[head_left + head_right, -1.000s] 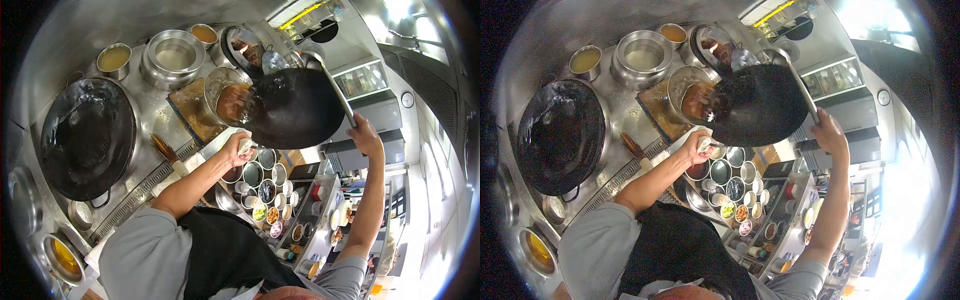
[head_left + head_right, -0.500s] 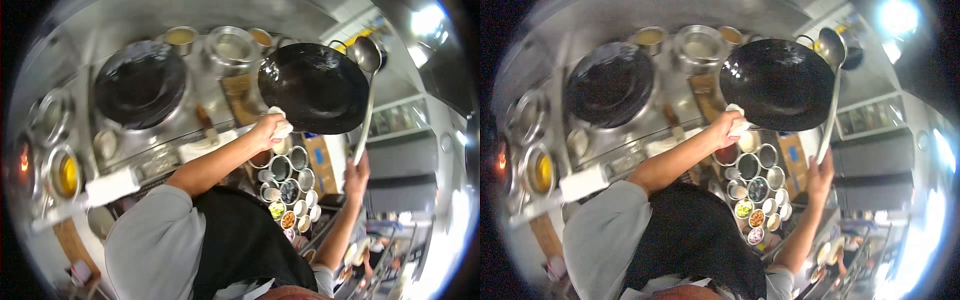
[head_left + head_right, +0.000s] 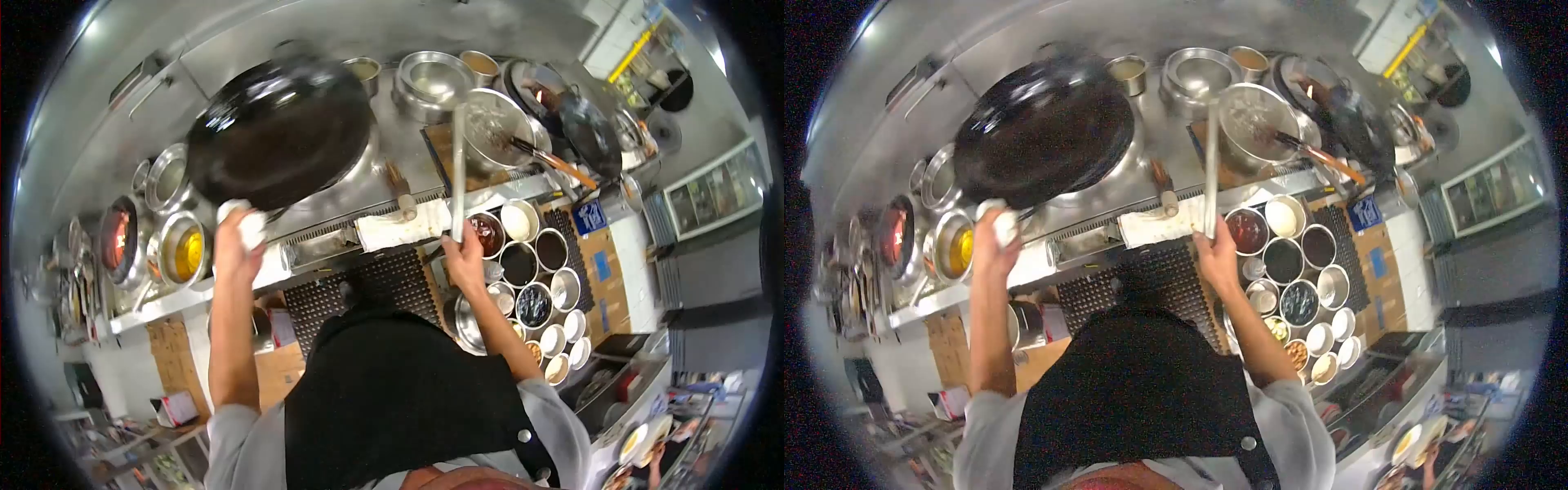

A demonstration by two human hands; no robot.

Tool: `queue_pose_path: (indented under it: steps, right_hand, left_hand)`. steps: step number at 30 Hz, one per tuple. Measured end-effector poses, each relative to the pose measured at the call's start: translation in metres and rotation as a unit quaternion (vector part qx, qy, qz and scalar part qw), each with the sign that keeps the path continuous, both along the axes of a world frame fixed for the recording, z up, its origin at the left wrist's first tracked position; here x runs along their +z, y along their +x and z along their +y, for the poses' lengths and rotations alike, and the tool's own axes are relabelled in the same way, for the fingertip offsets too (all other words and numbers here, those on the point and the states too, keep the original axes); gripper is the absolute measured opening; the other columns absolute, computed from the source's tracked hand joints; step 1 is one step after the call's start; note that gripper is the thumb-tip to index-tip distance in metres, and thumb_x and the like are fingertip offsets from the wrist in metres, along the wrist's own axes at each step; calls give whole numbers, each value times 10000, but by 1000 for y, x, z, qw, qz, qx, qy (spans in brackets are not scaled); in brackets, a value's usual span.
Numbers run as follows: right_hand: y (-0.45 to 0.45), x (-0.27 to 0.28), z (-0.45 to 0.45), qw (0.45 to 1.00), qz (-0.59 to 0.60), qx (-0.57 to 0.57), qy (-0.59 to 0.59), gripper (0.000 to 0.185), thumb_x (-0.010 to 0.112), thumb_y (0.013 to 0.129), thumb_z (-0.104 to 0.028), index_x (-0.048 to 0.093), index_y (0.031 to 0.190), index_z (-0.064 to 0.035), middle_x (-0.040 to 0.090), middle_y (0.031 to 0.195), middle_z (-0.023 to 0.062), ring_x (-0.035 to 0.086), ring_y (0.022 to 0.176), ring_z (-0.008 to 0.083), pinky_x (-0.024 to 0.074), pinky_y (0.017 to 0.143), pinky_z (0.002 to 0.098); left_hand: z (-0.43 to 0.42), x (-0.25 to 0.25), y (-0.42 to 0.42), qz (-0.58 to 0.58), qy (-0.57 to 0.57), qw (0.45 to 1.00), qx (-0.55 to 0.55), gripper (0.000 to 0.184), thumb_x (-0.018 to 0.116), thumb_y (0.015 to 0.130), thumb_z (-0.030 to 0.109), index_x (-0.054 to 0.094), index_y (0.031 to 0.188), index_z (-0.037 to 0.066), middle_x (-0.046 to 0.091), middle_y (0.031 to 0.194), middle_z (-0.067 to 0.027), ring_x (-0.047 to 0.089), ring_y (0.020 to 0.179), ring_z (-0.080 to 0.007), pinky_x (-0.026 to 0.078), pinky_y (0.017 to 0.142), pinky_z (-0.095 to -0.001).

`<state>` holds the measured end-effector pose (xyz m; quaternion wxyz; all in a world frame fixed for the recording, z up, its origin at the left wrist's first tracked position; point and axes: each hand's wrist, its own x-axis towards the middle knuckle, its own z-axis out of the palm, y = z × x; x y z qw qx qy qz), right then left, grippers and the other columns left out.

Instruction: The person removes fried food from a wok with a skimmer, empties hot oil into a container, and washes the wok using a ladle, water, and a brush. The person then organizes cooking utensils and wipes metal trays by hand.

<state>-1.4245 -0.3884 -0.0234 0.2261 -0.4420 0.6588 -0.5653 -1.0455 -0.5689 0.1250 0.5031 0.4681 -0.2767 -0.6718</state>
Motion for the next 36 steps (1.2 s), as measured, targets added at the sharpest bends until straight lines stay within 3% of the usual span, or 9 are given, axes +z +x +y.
queue_pose_path:
  steps: [5,12,15,18,19,23,27,30,36]
  right_hand:
    - [-19,-81,-52,939,235,-27,248,647,659,871,-215,465,1457,-19,706,887,290,689,911,489,547,842,550]
    - [-36,-101,-83,825,334,7,457,661,607,898,-282,414,1516,-147,709,1042,263,697,975,452,551,827,581]
    - [6,-62,-98,865,366,-42,342,450,613,912,-306,601,1332,-143,712,1066,257,706,960,431,558,833,538]
    - [68,-89,-144,979,102,96,146,529,733,888,-498,696,1131,-30,753,1020,171,732,926,303,570,743,424]
    - [114,-62,-169,934,-86,113,327,677,704,892,-598,656,1231,-14,732,1131,151,707,1013,270,559,747,395]
    - [244,-33,-276,810,-459,203,303,883,616,911,-685,462,1413,25,570,1388,222,624,1209,318,562,861,469]
    - [303,-73,-349,809,-557,69,173,598,618,973,-519,527,1301,-27,627,1301,173,638,1166,305,488,751,370]
    - [309,-92,-364,802,-581,-17,136,193,522,943,-147,583,1108,-67,654,1098,110,722,927,254,483,662,358]
    - [314,-91,-347,824,-555,-28,108,234,567,944,-189,572,1125,-40,658,1124,98,719,924,247,495,606,326]
  left_hand:
    - [10,-8,96,-23,5,998,60,99,589,889,154,561,795,142,575,608,-10,503,411,-117,300,306,-237]
    - [5,-21,174,19,39,987,155,158,602,887,193,566,746,133,582,604,-47,502,410,-143,294,311,-243]
    - [-11,-30,194,46,62,986,150,176,607,890,223,589,756,109,598,616,-94,485,400,-162,300,322,-250]
    - [-34,-49,215,94,71,980,158,177,585,890,225,595,762,102,608,626,-122,479,397,-173,304,326,-256]
    - [-43,-56,221,111,71,979,153,172,577,889,220,596,763,104,610,629,-124,478,396,-174,303,326,-257]
    - [-58,-61,244,140,68,976,155,112,598,862,202,598,798,110,613,647,-119,517,426,-184,326,328,-256]
    - [-57,-71,289,108,76,968,212,100,645,825,200,593,852,119,608,688,-65,540,466,-172,324,330,-260]
    - [-33,-73,330,93,53,972,208,142,653,818,193,605,908,94,628,761,-70,548,513,-168,313,336,-261]
    - [45,-62,370,92,35,942,321,184,594,873,145,590,1044,74,659,857,-80,536,534,-140,319,337,-235]
